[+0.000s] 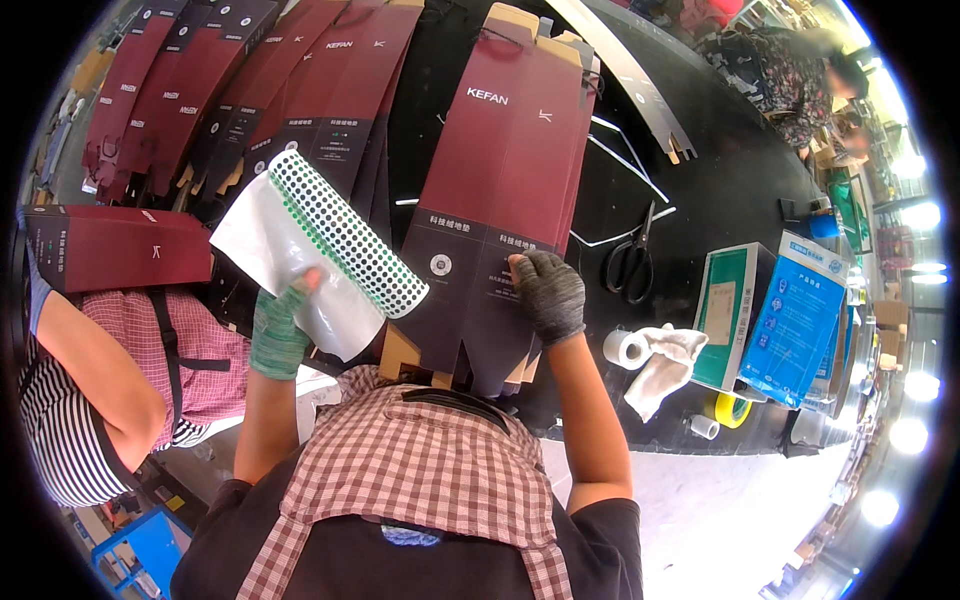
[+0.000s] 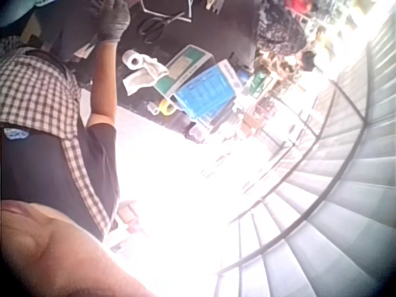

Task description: The person applies adhesive stickers to cardboard gift boxes and stacks them on a table.

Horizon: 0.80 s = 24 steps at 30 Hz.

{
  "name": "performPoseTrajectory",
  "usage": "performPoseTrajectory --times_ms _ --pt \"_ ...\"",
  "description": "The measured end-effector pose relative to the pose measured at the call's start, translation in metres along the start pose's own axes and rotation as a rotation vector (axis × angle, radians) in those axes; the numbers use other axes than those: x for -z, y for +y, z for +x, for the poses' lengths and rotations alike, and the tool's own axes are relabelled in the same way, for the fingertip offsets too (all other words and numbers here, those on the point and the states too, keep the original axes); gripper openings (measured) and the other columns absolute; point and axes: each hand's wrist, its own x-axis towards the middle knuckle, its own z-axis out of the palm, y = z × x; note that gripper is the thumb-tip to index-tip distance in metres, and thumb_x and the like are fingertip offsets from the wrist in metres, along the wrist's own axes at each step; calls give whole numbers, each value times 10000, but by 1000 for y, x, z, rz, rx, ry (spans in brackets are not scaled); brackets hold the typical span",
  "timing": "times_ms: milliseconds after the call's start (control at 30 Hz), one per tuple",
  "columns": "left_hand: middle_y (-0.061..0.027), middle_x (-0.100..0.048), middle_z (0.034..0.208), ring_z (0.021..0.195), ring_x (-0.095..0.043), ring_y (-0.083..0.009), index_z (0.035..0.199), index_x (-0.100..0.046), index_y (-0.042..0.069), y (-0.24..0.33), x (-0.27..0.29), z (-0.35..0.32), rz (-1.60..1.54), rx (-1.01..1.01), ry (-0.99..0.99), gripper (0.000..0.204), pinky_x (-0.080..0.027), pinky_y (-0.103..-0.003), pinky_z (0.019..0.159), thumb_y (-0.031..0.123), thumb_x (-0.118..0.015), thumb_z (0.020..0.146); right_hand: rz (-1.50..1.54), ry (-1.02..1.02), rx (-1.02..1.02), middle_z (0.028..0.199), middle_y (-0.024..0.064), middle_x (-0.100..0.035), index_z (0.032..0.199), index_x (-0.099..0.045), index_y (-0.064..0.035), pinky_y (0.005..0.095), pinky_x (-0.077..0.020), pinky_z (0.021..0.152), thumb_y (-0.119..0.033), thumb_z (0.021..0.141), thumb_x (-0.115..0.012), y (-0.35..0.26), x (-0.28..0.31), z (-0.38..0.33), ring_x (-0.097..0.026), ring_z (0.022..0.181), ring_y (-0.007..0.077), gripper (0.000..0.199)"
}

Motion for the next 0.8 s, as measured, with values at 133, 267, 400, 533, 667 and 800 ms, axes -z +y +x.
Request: performPoseTrajectory --times_ms 133,267,400,533,667,800 --pt "-58 -640 1019 908 -605 -150 1170 -583 -8 5 -6 -3 -20 -40 -26 458 -488 -291 813 173 -753 785 -73 -30 54 808 48 -627 817 -627 -110 367 -516 591 -129 769 -696 3 -4 -2 -632 716 245 87" --pt "-59 -631 1046 917 -603 -152 1188 -565 -7 6 -3 0 0 -48 -17 477 -488 -291 819 170 -752 787 -67 -51 81 813 47 -628 826 -631 -105 359 -520 593 -123 772 -688 1 0 -3 -635 731 238 80" --pt "-53 -625 1046 909 -600 -150 1194 -558 -2 8 -4 -2 -53 -30 -26 487 -490 -287 816 173 -757 786 -22 -49 96 824 49 -631 848 -641 -102 359 -523 598 -109 763 -683 4 -2 -7 -641 743 237 95" --pt "-46 -622 1034 900 -595 -144 1193 -557 3 10 -10 -4 -80 -27 -45 487 -491 -285 809 172 -761 784 -17 -58 90 828 53 -629 859 -645 -102 366 -523 615 -106 759 -676 2 0 -7 -641 767 242 105" --pt "-47 -622 1037 909 -587 -137 1193 -557 5 6 -6 -2 -49 -9 -47 483 -486 -286 817 164 -759 784 -17 -64 36 820 58 -627 872 -646 -103 373 -523 640 -107 760 -667 0 -2 -6 -636 781 250 114" --pt "-46 -622 1036 917 -585 -137 1191 -559 6 4 -2 -1 -39 -31 -50 473 -480 -290 831 161 -753 789 -65 -140 24 872 88 -624 933 -649 -97 369 -524 685 -70 776 -635 -4 -1 -7 -630 811 261 160"
